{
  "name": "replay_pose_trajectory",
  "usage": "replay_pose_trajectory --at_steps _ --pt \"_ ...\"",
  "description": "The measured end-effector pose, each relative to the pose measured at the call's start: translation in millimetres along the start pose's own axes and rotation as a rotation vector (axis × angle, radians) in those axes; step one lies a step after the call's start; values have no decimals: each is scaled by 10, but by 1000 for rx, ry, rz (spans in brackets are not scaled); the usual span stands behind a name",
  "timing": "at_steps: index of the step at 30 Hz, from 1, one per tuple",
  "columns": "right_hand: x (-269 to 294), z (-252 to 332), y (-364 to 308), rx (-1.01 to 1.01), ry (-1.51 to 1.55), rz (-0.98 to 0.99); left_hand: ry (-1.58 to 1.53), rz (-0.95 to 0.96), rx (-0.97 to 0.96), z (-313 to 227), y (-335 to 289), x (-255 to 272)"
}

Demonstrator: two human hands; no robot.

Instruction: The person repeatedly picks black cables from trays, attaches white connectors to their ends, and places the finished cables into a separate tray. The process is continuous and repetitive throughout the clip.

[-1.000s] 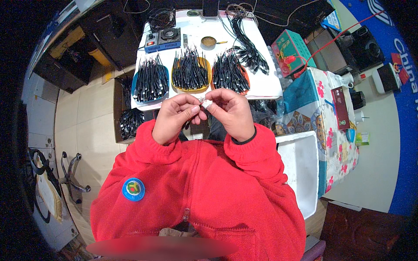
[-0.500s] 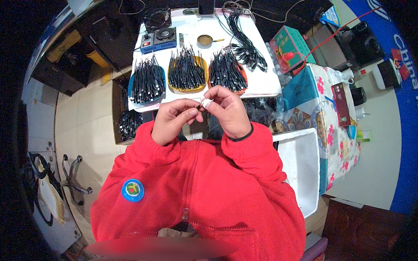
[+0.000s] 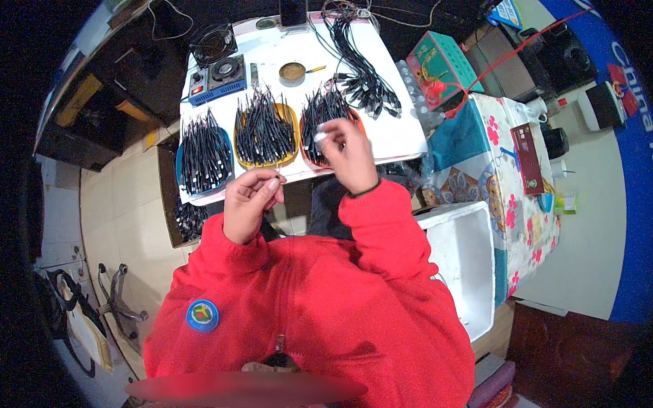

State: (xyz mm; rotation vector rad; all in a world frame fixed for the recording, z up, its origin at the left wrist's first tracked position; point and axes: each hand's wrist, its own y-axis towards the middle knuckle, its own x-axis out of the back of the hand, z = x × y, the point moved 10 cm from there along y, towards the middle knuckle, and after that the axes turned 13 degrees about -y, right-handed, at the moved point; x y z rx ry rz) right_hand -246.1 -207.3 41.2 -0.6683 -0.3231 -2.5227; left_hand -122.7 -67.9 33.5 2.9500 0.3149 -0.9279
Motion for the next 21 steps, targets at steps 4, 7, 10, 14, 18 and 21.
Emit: replay_pose_trajectory --at_steps 4,7,10,14,18,21 --pt "225 -65 352 101 -699 -258 -79 -52 26 88 129 92" --pt "133 -171 465 69 -865 -264 -90 -105 -12 94 152 169" --pt "172 -230 451 33 -767 -321 -126 -111 -28 81 146 218" --pt "313 -173 393 32 -752 -408 -137 -154 -12 96 121 239" --pt "441 192 201 203 -580 -535 -236 -199 23 87 102 165" --pt "387 271 25 114 -163 -414 -378 -150 -103 -101 94 9"
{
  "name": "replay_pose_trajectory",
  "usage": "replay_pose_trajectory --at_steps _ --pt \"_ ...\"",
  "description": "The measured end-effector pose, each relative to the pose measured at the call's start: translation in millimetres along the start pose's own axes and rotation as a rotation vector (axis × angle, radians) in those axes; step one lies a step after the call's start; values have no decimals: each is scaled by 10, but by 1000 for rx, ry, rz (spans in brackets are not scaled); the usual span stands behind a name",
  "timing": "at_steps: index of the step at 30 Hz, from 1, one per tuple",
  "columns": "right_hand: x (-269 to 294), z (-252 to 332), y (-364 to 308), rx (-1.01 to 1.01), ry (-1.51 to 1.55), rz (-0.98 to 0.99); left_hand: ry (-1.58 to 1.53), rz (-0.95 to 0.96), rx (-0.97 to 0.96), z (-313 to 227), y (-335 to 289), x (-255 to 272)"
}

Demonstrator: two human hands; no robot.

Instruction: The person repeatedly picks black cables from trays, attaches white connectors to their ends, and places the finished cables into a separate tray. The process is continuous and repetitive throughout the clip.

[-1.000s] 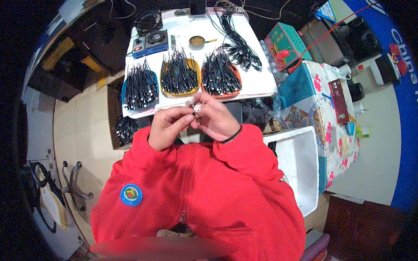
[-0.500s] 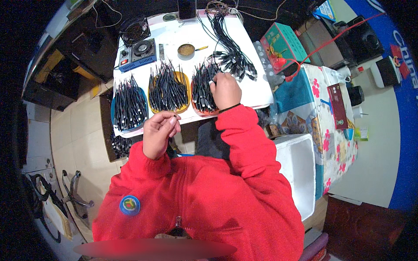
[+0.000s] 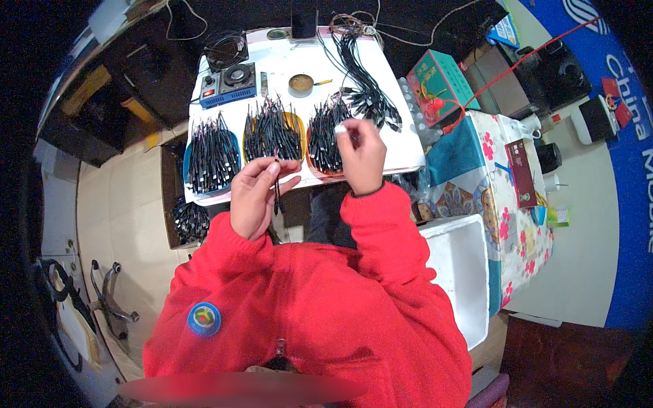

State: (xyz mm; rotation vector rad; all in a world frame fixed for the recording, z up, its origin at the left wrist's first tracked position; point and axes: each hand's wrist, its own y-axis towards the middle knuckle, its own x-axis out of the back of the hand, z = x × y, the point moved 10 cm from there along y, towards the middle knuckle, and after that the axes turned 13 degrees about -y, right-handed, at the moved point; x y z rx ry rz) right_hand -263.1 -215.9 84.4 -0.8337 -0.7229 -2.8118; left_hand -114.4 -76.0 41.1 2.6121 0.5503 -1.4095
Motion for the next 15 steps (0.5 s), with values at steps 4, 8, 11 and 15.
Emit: replay_pose_trajectory --at_steps 4,8,11,15 --pt "-318 338 -674 -190 602 500 -61 18 -50 -76 -63 -162" --pt "-339 537 -977 -173 643 552 -67 37 -40 -86 -210 -223" --pt "-323 567 -1064 -161 615 546 -72 88 -78 -114 -303 -290" --pt "-288 656 -1136 -113 567 520 -35 94 -90 -107 -377 -300"
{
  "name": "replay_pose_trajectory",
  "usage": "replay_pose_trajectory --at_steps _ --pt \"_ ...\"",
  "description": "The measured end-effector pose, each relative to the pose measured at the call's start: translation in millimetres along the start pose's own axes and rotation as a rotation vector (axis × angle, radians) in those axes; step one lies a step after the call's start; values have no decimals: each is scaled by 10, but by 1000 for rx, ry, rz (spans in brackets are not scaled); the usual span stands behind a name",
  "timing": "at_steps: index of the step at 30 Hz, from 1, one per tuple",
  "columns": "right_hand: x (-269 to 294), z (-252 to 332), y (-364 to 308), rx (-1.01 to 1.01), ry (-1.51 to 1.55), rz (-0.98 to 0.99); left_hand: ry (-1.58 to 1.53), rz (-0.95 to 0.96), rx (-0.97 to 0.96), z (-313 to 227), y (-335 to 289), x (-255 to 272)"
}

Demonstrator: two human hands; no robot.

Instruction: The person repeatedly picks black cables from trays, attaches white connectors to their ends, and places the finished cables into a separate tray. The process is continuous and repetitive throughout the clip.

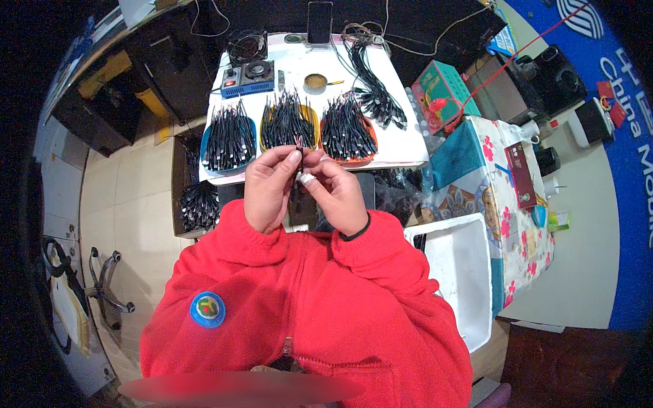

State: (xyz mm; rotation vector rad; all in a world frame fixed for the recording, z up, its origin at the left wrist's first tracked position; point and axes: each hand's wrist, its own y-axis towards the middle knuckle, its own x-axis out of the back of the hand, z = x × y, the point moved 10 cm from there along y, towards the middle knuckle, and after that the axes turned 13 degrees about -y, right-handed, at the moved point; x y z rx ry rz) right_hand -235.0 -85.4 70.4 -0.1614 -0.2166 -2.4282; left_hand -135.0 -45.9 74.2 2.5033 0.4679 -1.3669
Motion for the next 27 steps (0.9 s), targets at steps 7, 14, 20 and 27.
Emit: replay_pose_trajectory --at_steps 7,14,20,27 --pt "373 458 -18 204 -199 -155 322 112 -173 -144 -117 -73" --pt "302 559 62 272 -187 -132 344 128 -71 -20 -155 -61" --pt "287 355 94 166 62 -88 305 119 43 75 -119 -28" --pt "321 297 96 221 -27 -132 239 95 135 188 -80 40"
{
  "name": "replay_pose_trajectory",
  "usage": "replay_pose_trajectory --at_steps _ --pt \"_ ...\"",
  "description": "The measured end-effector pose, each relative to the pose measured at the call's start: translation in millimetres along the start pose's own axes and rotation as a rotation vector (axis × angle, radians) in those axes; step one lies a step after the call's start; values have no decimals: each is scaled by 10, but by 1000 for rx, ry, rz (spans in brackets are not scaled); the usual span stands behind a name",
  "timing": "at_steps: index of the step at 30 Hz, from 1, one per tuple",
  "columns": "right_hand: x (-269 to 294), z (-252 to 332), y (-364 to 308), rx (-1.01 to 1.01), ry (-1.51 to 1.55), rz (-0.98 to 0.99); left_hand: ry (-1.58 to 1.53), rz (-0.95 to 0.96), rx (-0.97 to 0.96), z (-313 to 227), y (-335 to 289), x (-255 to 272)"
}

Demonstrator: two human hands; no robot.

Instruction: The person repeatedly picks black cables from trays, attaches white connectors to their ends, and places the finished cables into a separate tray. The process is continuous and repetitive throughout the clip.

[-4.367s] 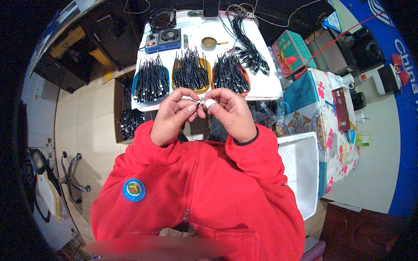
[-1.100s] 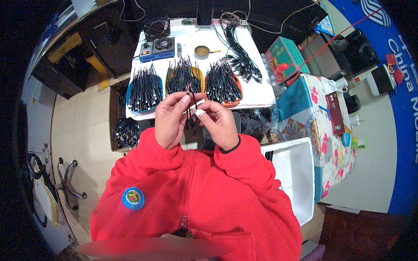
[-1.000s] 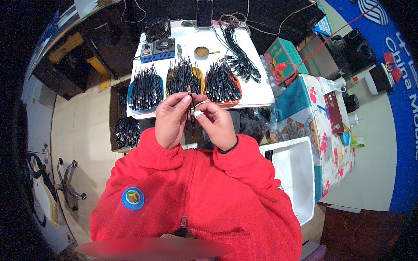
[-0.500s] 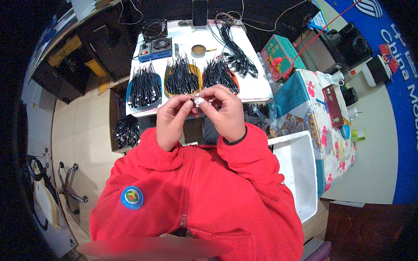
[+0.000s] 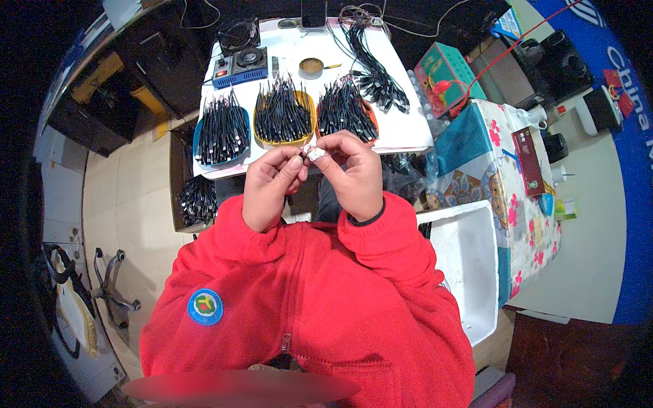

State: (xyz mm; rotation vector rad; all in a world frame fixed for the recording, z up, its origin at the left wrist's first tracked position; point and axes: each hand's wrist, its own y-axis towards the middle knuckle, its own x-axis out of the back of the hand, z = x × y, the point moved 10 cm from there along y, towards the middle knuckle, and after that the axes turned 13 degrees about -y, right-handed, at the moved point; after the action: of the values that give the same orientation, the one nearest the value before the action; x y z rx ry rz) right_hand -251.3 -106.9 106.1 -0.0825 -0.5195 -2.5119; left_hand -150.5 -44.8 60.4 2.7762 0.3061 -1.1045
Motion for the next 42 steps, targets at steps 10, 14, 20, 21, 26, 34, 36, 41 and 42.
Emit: replay_pose_trajectory --at_steps 10,14,20,21,26,34,36,41,42 --pt "-271 -418 -165 -466 613 184 -113 95 144 144 6 13" --pt "-236 -379 -73 -381 494 309 -10 113 196 193 25 58" --pt "-352 -725 -101 -526 698 305 108 76 324 348 113 203" --pt "-324 -797 -81 -536 653 329 105 70 300 333 136 219" --pt "608 -1287 843 -367 -103 166 121 -25 214 272 251 385" --pt "1412 -2073 2266 -492 -1560 27 78 -116 192 314 355 536" --pt "1420 -2086 2339 -520 -1543 27 76 -105 173 275 363 580" --pt "1590 -1381 2493 -281 -1465 -34 -4 -88 131 183 360 605" --pt "1640 -1116 2464 -219 -1404 -70 -20 -72 128 159 365 571"
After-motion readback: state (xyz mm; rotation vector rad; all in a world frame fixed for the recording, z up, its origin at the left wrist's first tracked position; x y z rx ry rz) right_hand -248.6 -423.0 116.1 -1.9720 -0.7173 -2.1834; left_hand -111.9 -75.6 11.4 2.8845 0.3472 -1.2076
